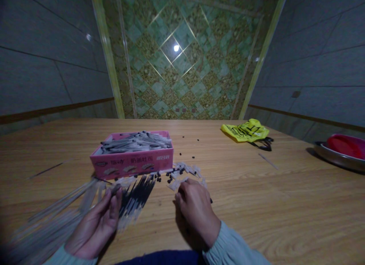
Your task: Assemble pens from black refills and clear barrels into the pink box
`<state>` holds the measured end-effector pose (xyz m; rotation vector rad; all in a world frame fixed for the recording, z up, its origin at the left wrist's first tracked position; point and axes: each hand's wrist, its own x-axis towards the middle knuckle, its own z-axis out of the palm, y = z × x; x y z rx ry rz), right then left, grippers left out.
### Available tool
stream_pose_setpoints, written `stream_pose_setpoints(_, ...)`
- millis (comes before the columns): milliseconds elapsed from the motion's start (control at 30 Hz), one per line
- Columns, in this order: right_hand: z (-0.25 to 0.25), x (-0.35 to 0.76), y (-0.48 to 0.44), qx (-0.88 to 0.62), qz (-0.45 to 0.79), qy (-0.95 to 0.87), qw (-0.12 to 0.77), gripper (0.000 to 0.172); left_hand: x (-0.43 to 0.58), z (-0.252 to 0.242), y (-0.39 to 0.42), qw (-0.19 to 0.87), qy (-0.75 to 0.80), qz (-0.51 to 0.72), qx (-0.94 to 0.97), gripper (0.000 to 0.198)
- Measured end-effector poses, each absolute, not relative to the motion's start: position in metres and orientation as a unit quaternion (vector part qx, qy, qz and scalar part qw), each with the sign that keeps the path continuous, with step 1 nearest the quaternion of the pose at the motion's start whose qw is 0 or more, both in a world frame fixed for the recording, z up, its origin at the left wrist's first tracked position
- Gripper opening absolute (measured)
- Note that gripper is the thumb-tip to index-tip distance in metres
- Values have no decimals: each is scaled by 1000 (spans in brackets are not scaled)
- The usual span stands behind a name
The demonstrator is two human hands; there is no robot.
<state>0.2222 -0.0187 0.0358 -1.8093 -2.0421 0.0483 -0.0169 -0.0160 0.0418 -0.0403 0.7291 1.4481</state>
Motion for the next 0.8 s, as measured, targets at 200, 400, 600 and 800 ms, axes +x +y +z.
stream_pose_setpoints(200, 37, 218, -24, -682, -21, -723, 109, 15, -14, 42, -18, 686, 334, 647, -3, 31)
stream_pose_setpoints(400, 48, 223, -24, -687, 5, -727, 13, 16, -13, 43, -18, 690, 340, 639, -4, 32)
stream_pose_setpoints(600, 47, 226, -26, -673, 44, -738, -12, 26, -10, 44, -20, 692, 359, 626, 10, 28)
stream_pose_setpoints(800, 37, 221, -26, -652, 71, -754, 41, 13, -9, 46, -19, 690, 386, 612, 20, 27)
